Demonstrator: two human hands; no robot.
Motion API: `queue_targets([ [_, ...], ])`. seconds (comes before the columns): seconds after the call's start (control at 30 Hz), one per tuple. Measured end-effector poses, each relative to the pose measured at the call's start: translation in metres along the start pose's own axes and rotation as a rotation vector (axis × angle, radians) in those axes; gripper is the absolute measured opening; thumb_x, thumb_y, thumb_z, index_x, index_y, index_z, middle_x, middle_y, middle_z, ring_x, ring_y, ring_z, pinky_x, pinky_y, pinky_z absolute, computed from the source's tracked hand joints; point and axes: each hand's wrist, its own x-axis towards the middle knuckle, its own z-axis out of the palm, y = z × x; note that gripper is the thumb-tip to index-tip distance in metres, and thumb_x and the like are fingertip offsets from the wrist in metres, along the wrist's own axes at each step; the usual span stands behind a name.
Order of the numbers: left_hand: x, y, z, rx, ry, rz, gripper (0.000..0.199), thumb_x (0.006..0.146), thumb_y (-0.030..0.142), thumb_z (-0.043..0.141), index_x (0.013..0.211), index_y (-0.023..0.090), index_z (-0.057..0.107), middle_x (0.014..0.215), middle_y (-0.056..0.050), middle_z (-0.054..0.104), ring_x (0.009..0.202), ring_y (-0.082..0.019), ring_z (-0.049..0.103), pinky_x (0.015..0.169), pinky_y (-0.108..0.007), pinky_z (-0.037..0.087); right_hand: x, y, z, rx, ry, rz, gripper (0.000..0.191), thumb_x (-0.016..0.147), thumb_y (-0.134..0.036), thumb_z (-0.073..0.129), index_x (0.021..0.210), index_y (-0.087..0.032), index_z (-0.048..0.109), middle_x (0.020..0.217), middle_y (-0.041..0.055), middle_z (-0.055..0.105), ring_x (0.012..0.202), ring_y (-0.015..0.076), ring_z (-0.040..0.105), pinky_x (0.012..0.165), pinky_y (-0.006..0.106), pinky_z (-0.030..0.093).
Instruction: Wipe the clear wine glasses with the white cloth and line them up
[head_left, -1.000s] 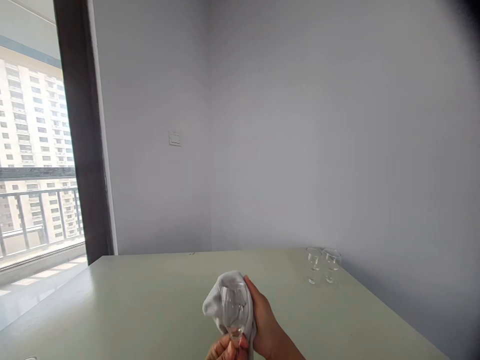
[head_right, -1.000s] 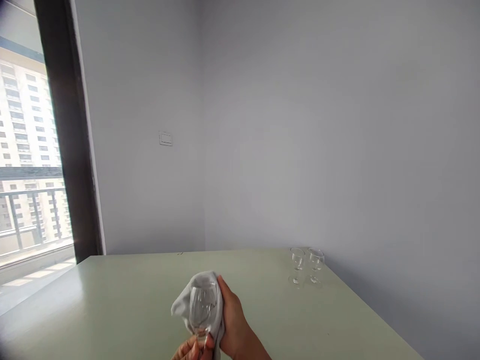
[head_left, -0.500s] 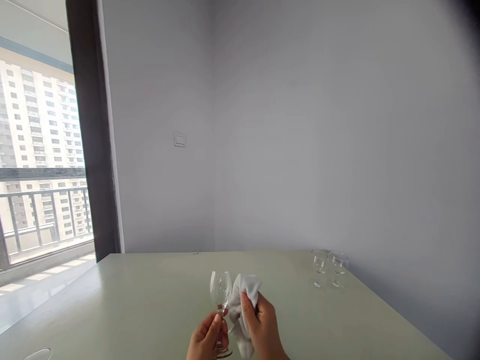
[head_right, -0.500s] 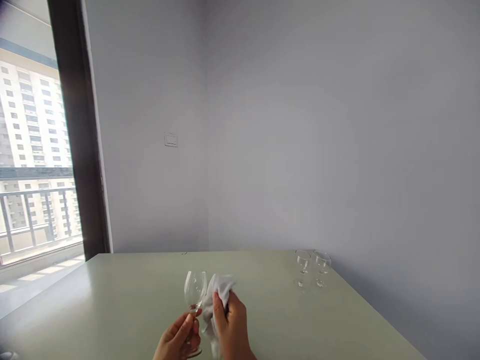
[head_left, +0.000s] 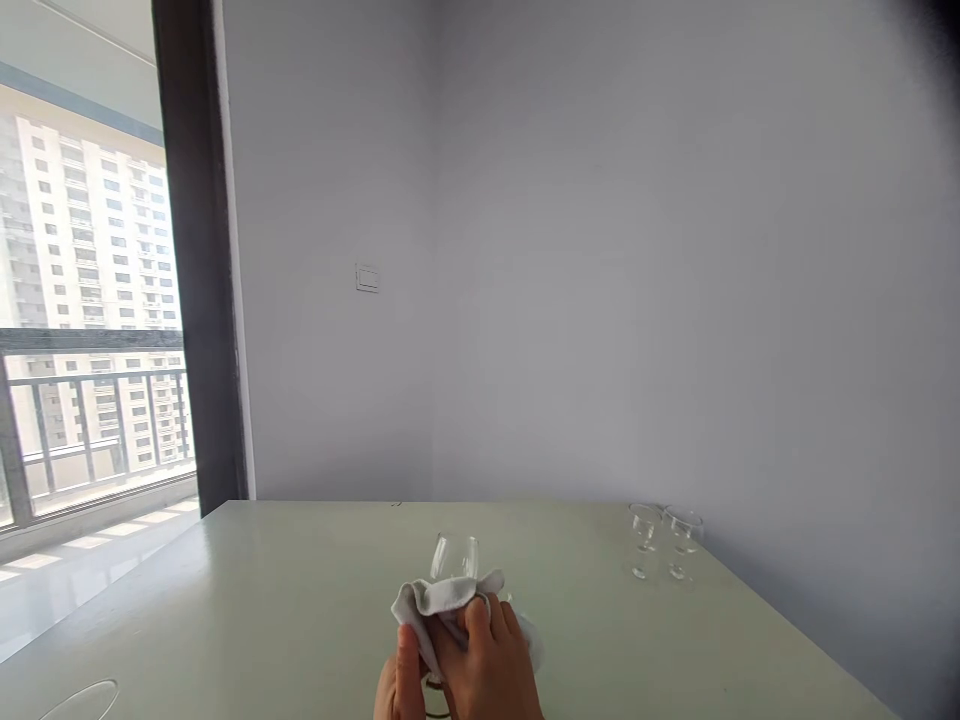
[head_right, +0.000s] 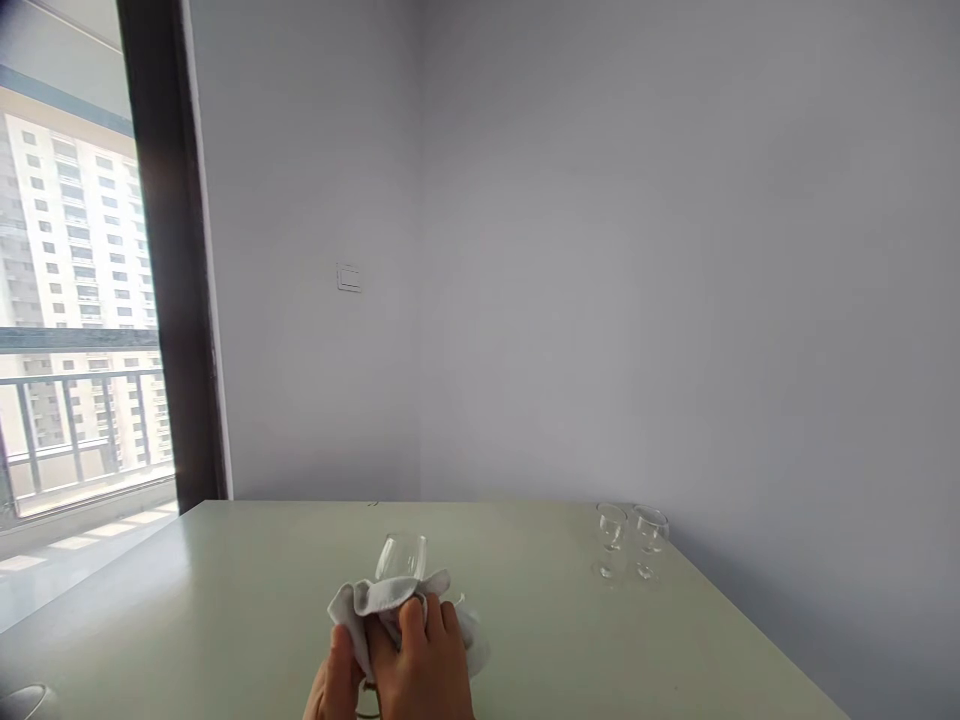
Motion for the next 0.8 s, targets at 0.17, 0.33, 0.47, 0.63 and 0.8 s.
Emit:
queue_targets([
  [0.17, 0.005, 0.003, -0.002, -0.121, 0.001, 0.025, 0.064, 0.069, 0.076, 0.039, 0.065, 0.018, 0.065, 0.062, -0.005, 0.063, 0.068, -0.023, 0.057, 0.066, -0.03, 0.047, -0.001, 0.004, -0.002, 0.409, -0.196, 0.143, 0.026, 0.069, -0.019, 0.058, 0.093, -0.028, 0.064, 0.089, 0.0055, 0.054, 0.077, 0.0212, 0.051, 0.065, 0.031, 0.039],
  [0.33, 0.013, 0.006, -0.007, -0.119, 0.097, 0.021, 0.062, 0.068, 0.071, 0.048, 0.091, 0.017, 0.068, 0.064, -0.002, 0.061, 0.071, -0.02, 0.056, 0.066, -0.028, 0.046, 0.004, 0.026, -0.005, 1.147, -0.573, 0.516, 0.015, 0.072, -0.033, 0.063, 0.071, -0.018, 0.067, 0.079, 0.0021, 0.057, 0.067, 0.0145, 0.054, 0.062, 0.025, 0.04],
  [0.47, 0.017, 0.003, -0.005, -0.04, 0.013, 0.001, 0.053, 0.069, 0.066, 0.054, 0.084, 0.017, 0.067, 0.048, 0.004, 0.046, 0.049, -0.011, 0.04, 0.049, -0.021, 0.036, 0.005, 0.039, 0.004, 1.429, -0.385, 1.043, 0.041, 0.066, -0.054, 0.066, 0.069, -0.013, 0.063, 0.054, -0.0021, 0.049, 0.053, 0.0125, 0.046, 0.054, 0.025, 0.036],
  [0.63, 0.011, 0.002, 0.004, -0.11, 0.017, -0.057, 0.067, 0.06, 0.061, 0.066, 0.113, 0.02, 0.06, 0.063, 0.002, 0.057, 0.056, -0.013, 0.051, 0.053, -0.023, 0.04, -0.008, 0.019, 0.026, 1.503, -0.32, 1.066, 0.062, 0.06, -0.066, 0.065, 0.083, -0.01, 0.066, 0.07, 0.0064, 0.063, 0.072, 0.021, 0.057, 0.069, 0.033, 0.043],
  [0.8, 0.017, 0.011, -0.007, -0.078, -0.055, -0.136, 0.059, 0.052, 0.049, 0.077, 0.101, 0.018, 0.066, 0.08, -0.004, 0.064, 0.075, -0.02, 0.059, 0.065, -0.025, 0.044, -0.022, 0.009, 0.036, 1.504, -0.372, 1.028, 0.064, 0.06, -0.065, 0.066, 0.091, -0.009, 0.066, 0.078, 0.0081, 0.065, 0.082, 0.0232, 0.059, 0.077, 0.036, 0.042],
])
